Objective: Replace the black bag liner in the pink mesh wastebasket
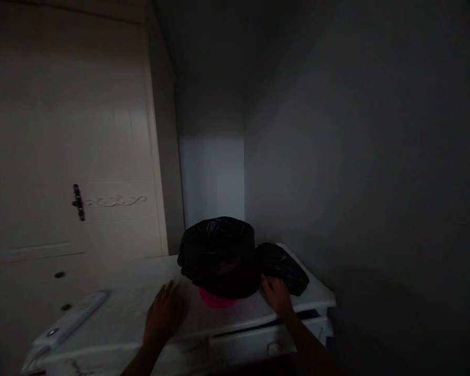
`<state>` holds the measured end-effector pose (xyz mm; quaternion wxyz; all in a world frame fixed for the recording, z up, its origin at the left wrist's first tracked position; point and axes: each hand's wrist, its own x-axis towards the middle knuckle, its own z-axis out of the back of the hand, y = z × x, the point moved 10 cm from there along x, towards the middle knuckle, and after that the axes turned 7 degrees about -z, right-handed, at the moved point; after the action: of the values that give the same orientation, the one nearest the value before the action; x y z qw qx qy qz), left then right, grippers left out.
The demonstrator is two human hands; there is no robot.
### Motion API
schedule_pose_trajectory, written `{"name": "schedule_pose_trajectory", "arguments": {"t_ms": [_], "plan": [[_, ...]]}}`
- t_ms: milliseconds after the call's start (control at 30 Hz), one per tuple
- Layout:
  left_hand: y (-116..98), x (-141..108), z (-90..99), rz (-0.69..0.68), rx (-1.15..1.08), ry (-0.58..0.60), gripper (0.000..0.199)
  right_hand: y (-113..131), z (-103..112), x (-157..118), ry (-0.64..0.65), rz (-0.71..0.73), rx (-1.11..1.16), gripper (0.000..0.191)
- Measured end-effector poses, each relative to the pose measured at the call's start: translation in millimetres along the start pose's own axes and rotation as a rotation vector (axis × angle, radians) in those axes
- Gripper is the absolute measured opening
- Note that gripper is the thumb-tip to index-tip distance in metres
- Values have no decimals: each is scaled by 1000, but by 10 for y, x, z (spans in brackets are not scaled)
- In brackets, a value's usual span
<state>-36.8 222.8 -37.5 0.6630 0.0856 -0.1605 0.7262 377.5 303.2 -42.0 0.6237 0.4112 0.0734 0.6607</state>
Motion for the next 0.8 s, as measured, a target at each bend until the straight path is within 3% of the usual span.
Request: {"name": "schedule_pose_trajectory", "arguments": {"t_ms": [167,400,500,600,800], "plan": [[-56,-23,-27,-11,30,146,65,13,10,-3,0,12,-20,64],[-129,-63,139,-5,-10,96,71,6,-1,-3,18,-8,-11,60],[-87,-52,102,19,21,94,62,-6,3,-4,-2,1,-6,60],[-139,-38,16,-81,135,148,53,-10,-11,-3,1,13,-1,64],[-123,-69,0,-138,211,152,57,-25,-19,1,12,-15,-4,67]]}}
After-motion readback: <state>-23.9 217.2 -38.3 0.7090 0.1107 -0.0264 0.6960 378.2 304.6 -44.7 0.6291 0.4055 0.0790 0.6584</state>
